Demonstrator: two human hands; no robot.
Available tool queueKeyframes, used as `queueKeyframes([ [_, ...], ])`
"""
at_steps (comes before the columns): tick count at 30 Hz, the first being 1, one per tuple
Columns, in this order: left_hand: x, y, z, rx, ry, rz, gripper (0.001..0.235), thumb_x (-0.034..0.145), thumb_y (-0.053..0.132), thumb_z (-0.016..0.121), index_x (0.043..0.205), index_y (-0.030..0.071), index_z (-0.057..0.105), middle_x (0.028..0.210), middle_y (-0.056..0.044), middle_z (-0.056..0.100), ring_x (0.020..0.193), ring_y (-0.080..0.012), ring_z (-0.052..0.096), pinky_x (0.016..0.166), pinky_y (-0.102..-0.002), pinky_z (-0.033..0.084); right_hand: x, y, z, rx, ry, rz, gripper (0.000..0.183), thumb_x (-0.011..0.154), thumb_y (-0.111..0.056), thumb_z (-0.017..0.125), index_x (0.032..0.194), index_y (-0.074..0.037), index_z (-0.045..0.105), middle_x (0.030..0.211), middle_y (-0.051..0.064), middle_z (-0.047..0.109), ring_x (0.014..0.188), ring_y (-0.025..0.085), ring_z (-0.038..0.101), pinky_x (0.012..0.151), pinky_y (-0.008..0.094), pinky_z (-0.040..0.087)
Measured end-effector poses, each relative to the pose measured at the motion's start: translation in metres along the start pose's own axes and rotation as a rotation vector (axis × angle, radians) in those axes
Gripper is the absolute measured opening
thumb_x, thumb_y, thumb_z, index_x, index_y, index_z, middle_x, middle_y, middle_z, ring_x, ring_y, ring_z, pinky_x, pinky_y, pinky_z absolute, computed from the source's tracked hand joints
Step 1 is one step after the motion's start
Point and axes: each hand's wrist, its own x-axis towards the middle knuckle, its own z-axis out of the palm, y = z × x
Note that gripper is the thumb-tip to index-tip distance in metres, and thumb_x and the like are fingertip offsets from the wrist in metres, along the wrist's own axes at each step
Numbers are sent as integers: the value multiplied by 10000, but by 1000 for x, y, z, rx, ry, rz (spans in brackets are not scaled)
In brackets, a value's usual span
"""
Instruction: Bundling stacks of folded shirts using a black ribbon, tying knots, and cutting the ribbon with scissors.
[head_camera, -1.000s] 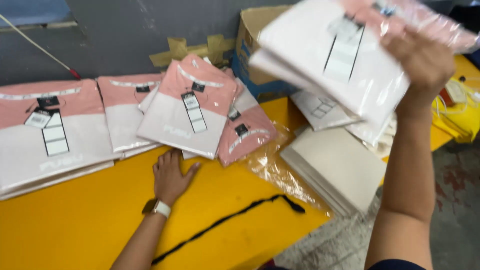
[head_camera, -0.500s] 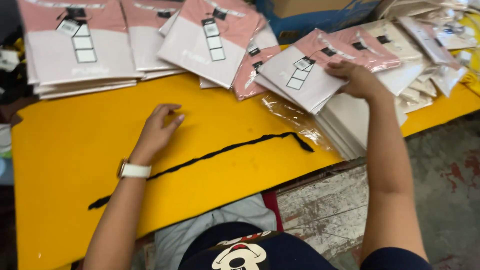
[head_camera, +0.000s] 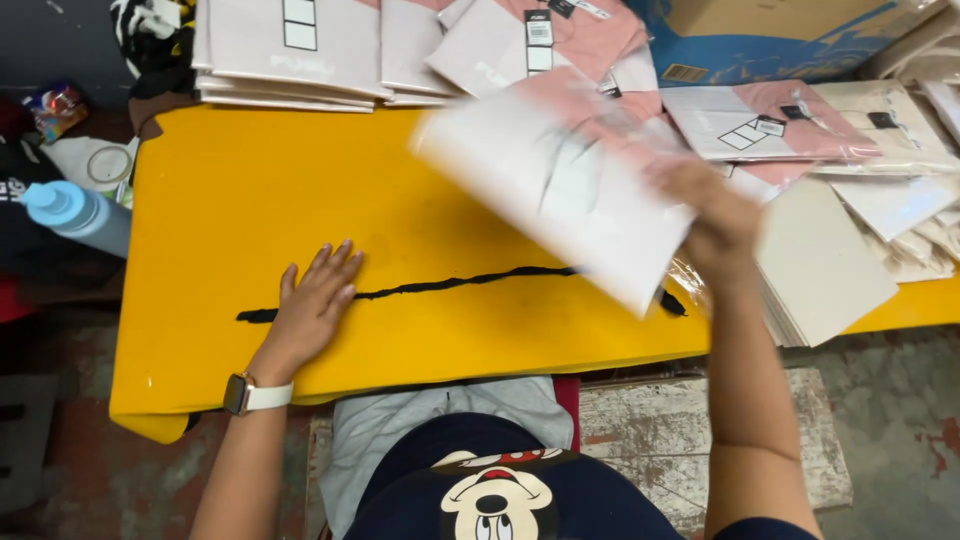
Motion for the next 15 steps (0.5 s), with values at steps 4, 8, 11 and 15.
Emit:
queueKeyframes([
  [4, 0, -21, -2, -329, 174, 27, 444, 1107, 255, 350, 1517, 170, 496, 1582, -76, 462, 1502, -288, 337, 1233, -554, 114, -49, -47, 76, 302, -496, 84, 411, 823, 108, 542, 1083, -102, 782, 1210, 130, 757, 1219, 404, 654, 1095, 581, 390],
  [8, 0, -28, 4, -283, 297, 33, 411, 1077, 247, 488, 1462, 117, 551, 1508, -83, 526, 1436, -319, 444, 1208, -551, 271, -81, -55, 91, 318, -692, 303, 566, 744, 165, 480, 1166, -95, 754, 1327, 175, 695, 1354, 475, 520, 1097, 641, 350],
  [11, -15, 4, 11, 100, 329, 76, 456, 1060, 359, 531, 1439, 110, 580, 1484, -136, 532, 1449, -348, 416, 1193, -589, 240, -102, -59, 84, 237, -460, 512, 433, 806, 57, 582, 1152, -129, 763, 1419, 97, 632, 1339, 364, 553, 1132, 530, 393],
  [15, -22, 26, 25, 219, 104, 40, 612, 1068, 493, 384, 1578, 156, 386, 1678, -136, 272, 1548, -350, 193, 1195, -656, 87, -111, -72, 97, 150, -398, 817, 516, 860, -166, 793, 1352, -128, 641, 1423, 123, 588, 1202, 364, 632, 909, 476, 565],
])
